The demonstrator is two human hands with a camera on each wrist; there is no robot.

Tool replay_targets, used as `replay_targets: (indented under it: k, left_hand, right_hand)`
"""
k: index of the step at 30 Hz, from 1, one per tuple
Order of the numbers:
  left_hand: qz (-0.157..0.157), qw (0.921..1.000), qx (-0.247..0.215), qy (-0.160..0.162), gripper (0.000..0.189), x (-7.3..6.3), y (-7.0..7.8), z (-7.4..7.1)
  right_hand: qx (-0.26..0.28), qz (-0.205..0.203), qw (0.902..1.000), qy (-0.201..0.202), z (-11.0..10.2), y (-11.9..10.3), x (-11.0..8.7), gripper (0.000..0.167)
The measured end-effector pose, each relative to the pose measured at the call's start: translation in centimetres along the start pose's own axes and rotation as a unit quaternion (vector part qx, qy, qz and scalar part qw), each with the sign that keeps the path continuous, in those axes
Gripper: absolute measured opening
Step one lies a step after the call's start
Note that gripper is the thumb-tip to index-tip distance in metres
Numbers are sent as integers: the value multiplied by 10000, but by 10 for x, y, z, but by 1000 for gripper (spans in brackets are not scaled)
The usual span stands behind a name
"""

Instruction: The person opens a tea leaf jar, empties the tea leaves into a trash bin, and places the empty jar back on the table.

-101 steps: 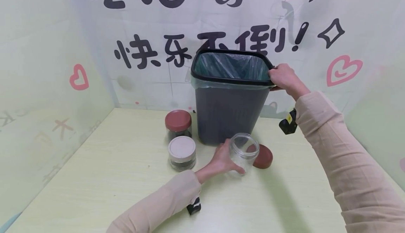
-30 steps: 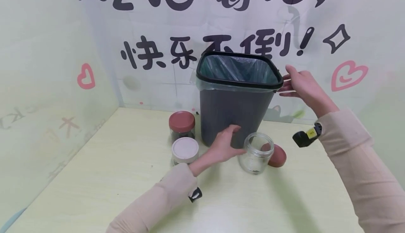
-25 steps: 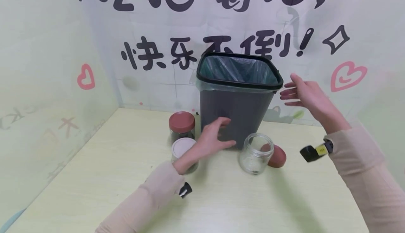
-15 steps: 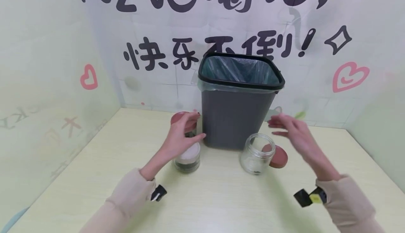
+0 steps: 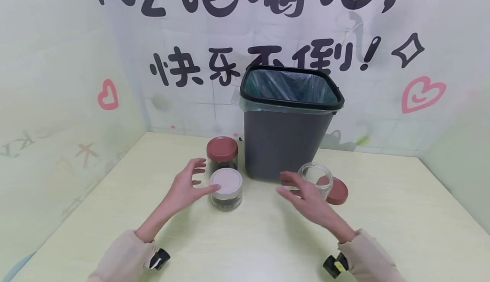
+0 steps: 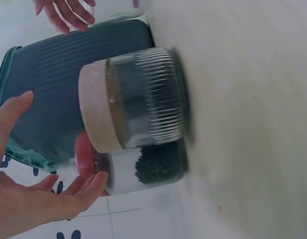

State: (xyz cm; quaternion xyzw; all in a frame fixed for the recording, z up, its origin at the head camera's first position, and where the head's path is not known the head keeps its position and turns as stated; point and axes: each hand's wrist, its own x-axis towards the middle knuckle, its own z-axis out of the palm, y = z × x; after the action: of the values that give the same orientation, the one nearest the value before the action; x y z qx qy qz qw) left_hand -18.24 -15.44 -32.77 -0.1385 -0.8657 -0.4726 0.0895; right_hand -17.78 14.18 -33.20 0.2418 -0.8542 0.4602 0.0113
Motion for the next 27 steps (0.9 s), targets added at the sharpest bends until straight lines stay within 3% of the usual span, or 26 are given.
replay_targets:
  k: [5,12,19,27]
  left_hand:
    - [-395,9974,-50,-598,76,-6,-14,0]
    - [-369,9900,-230,-1340,83,-2,-27,10]
    - [-404,9872,-471,-1471,85,4,-29,17]
    - [-432,9881,-314,-1439,84,10,-30,22]
  right_hand:
    - [-73,38,9994,-337,28,1,11,61]
    - [-112,88,9978,-644,59,-1,30,77]
    - [69,-83,9976,-689,76,-5,43,77]
    - [58,-226,9988,-422,85,-7,50,72]
